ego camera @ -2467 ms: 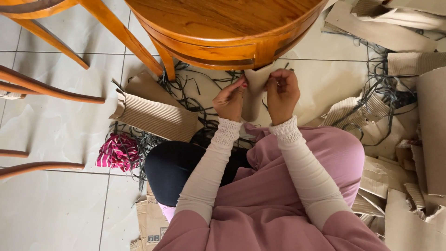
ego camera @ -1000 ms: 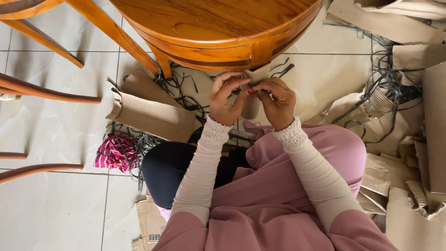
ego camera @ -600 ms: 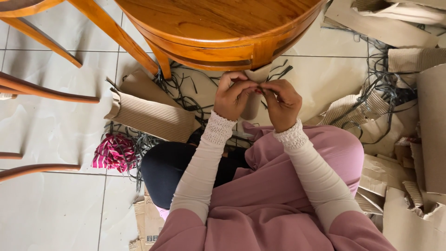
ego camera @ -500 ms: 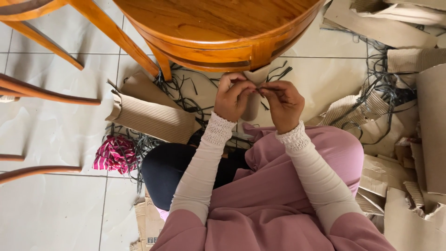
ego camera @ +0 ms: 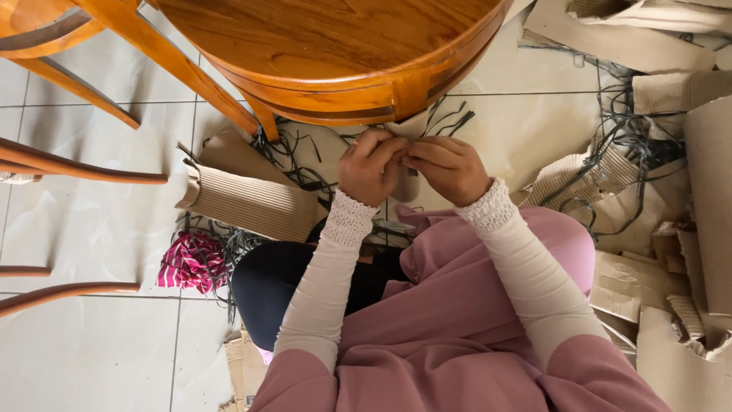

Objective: Wrapping wooden chair legs with corrugated cardboard for protection during transport or storage

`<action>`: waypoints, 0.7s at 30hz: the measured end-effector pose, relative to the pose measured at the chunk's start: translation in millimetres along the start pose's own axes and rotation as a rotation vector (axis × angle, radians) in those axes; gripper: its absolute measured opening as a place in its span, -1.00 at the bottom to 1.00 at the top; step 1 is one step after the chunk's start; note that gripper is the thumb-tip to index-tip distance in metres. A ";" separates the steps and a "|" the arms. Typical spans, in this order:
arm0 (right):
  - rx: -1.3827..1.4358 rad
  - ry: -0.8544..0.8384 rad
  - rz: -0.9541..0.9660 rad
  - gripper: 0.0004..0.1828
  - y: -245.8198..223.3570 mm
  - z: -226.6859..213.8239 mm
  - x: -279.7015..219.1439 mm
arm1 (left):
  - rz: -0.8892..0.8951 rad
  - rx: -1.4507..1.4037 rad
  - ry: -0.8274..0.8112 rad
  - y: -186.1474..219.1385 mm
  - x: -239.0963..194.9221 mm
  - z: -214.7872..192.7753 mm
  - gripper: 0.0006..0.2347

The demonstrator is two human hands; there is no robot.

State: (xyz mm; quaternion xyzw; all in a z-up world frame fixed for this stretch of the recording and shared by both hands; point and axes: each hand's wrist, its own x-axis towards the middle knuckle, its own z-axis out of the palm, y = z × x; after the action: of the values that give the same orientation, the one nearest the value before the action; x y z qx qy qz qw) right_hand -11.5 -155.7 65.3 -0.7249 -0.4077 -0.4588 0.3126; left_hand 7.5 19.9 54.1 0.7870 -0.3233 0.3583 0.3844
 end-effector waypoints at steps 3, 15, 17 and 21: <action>0.004 0.000 0.006 -0.84 -2.9 0.4 9.3 | -0.032 -0.007 0.015 1.2 1.6 1.2 -0.87; 0.067 0.163 0.416 -0.91 -12.5 11.0 1.6 | -0.040 -0.108 0.059 -7.1 -9.2 12.1 -0.86; 0.000 0.142 0.387 -0.90 -17.1 12.4 3.5 | -0.043 -0.139 0.066 -7.1 -8.6 10.3 -0.86; -0.176 0.109 0.292 -0.89 -21.4 17.9 0.0 | -0.097 -0.290 0.116 -2.3 -4.6 6.0 -0.87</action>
State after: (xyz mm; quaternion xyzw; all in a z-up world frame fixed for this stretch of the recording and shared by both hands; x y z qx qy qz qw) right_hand -22.9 -130.7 60.1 -0.7751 -0.2388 -0.4809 0.3331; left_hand 8.8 17.1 46.8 0.7160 -0.3104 0.3335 0.5290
